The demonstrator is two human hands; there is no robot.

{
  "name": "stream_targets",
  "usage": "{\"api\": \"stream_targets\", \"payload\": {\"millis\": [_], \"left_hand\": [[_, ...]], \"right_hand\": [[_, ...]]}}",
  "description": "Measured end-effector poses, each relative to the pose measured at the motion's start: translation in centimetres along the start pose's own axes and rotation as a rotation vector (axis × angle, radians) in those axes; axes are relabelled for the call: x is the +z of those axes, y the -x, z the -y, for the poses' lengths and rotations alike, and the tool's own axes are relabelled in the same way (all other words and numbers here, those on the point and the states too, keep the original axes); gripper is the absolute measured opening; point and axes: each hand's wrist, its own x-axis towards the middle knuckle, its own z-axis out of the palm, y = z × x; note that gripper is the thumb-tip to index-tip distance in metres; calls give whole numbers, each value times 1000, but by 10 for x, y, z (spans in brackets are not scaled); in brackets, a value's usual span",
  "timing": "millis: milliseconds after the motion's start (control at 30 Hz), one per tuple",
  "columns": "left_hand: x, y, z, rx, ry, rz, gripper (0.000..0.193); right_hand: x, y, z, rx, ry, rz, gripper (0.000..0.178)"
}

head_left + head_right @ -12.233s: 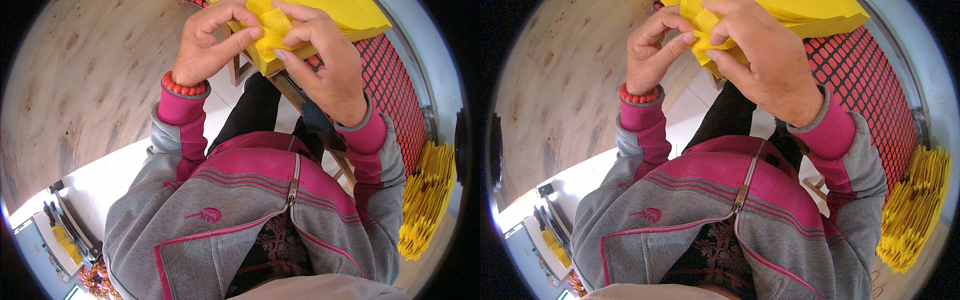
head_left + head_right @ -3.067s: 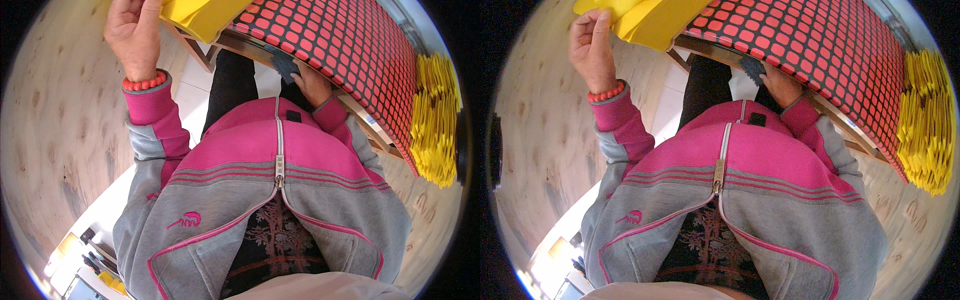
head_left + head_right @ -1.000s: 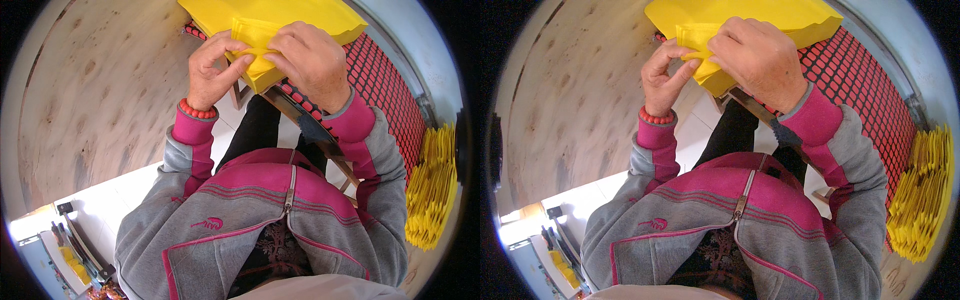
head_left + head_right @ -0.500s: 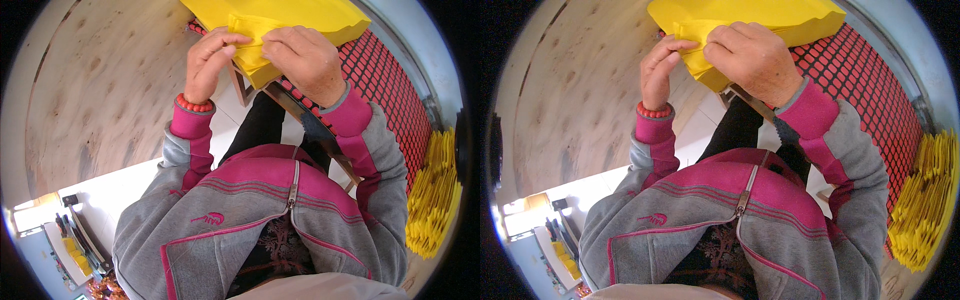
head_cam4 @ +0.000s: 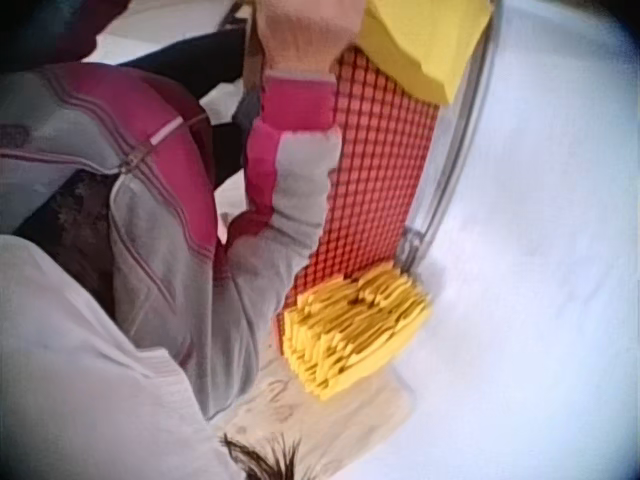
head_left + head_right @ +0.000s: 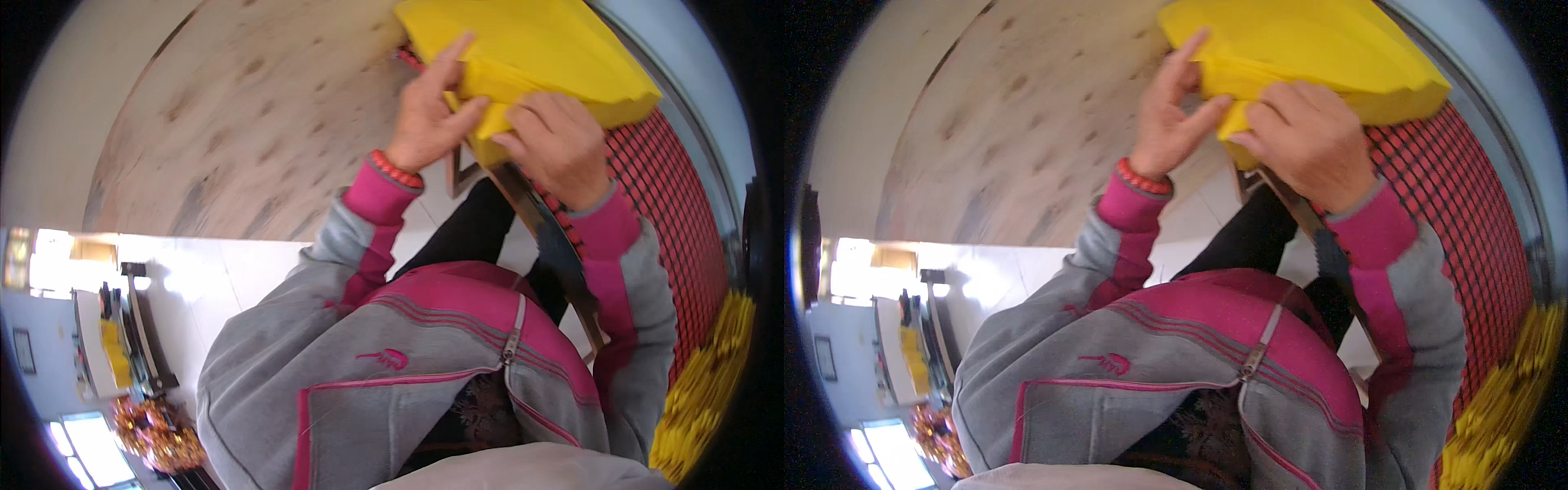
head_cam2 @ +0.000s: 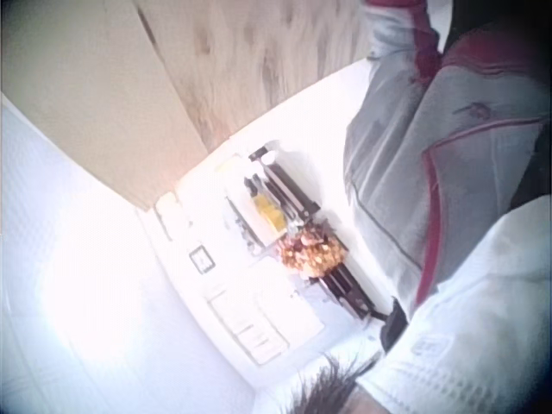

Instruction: The person folds yellow paper sheets by hand on a patterned table. They smooth each fold, stack the finished sheets, and continue folding additional sheets from a nearby pile.

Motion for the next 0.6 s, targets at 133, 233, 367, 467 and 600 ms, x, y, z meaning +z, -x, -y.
{"api": "stream_targets", "payload": {"millis": [133, 233, 367, 467, 600], "left_hand": [[-3, -2, 1, -24, 4, 42, 82], [-5, -2, -2, -53, 49, 48, 68], [-11, -6, -7, -57, -59, 140, 43], [-13, -9, -11, 12, -157, 149, 32], [-12, -17, -8, 199, -276, 217, 31]], "right_hand": [[6, 7, -3, -18, 6, -27, 24], [10, 11, -2, -55, 36, -57, 24], [11, 11, -1, -89, 27, -98, 26], [12, 12, -1, -73, 45, -109, 27], [12, 18, -3, -32, 45, -69, 28]]}}
